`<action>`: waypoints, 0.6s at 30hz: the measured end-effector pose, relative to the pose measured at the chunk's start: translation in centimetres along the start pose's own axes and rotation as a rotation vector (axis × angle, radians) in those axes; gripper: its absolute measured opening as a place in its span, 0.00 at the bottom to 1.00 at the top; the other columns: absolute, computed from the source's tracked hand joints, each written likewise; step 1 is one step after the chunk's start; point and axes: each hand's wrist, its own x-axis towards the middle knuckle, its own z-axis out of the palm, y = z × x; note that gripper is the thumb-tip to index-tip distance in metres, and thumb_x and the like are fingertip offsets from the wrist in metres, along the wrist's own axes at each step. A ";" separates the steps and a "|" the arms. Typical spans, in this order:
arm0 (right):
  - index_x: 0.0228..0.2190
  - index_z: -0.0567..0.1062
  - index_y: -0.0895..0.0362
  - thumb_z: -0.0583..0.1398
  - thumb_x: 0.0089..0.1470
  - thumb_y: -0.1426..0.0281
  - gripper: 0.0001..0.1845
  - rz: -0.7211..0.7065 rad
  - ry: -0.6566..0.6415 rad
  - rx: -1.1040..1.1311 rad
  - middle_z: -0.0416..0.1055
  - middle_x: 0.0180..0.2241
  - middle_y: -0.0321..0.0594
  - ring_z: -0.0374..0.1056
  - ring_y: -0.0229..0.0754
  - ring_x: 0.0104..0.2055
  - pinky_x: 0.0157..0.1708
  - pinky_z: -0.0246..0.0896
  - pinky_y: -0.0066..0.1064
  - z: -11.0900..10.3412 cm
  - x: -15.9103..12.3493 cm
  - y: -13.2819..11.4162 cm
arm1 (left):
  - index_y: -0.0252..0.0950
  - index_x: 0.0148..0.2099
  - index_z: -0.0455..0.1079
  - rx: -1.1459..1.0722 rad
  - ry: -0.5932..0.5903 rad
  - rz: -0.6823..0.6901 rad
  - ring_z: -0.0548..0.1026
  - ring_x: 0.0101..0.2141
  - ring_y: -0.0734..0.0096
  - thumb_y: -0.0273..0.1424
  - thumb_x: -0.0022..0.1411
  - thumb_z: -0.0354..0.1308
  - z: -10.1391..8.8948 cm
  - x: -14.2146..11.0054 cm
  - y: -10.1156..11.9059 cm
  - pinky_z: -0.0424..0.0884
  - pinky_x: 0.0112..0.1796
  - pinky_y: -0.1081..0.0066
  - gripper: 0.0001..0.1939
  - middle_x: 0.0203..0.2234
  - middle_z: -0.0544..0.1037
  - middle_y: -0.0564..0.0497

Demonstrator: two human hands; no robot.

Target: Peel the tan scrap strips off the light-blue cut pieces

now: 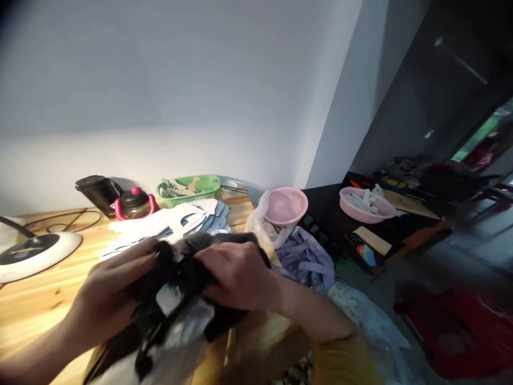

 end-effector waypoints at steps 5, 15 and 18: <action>0.30 0.77 0.55 0.58 0.57 0.67 0.08 0.460 0.307 -0.356 0.71 0.24 0.37 0.67 0.42 0.26 0.26 0.60 0.31 -7.5 -3.4 7.4 | 0.39 0.56 0.68 0.119 0.033 -0.275 0.76 0.48 0.64 0.36 0.69 0.54 3.0 -2.8 -4.1 0.75 0.44 0.69 0.16 0.51 0.73 0.43; 0.46 0.72 0.61 0.56 0.58 0.74 0.13 1.092 0.674 -0.872 0.71 0.45 0.53 0.65 0.51 0.49 0.49 0.56 0.42 -20.9 -9.6 26.4 | 0.43 0.52 0.72 0.013 -0.384 -0.429 0.79 0.43 0.66 0.35 0.68 0.53 10.3 -18.6 -6.6 0.78 0.42 0.73 0.13 0.48 0.77 0.46; 0.52 0.70 0.60 0.60 0.60 0.71 0.18 1.268 0.603 -0.792 0.67 0.53 0.54 0.65 0.49 0.53 0.52 0.61 0.42 -18.1 -11.9 29.7 | 0.42 0.52 0.72 0.054 -0.385 -0.419 0.77 0.46 0.63 0.35 0.69 0.53 10.9 -18.8 -6.7 0.78 0.45 0.70 0.12 0.48 0.76 0.44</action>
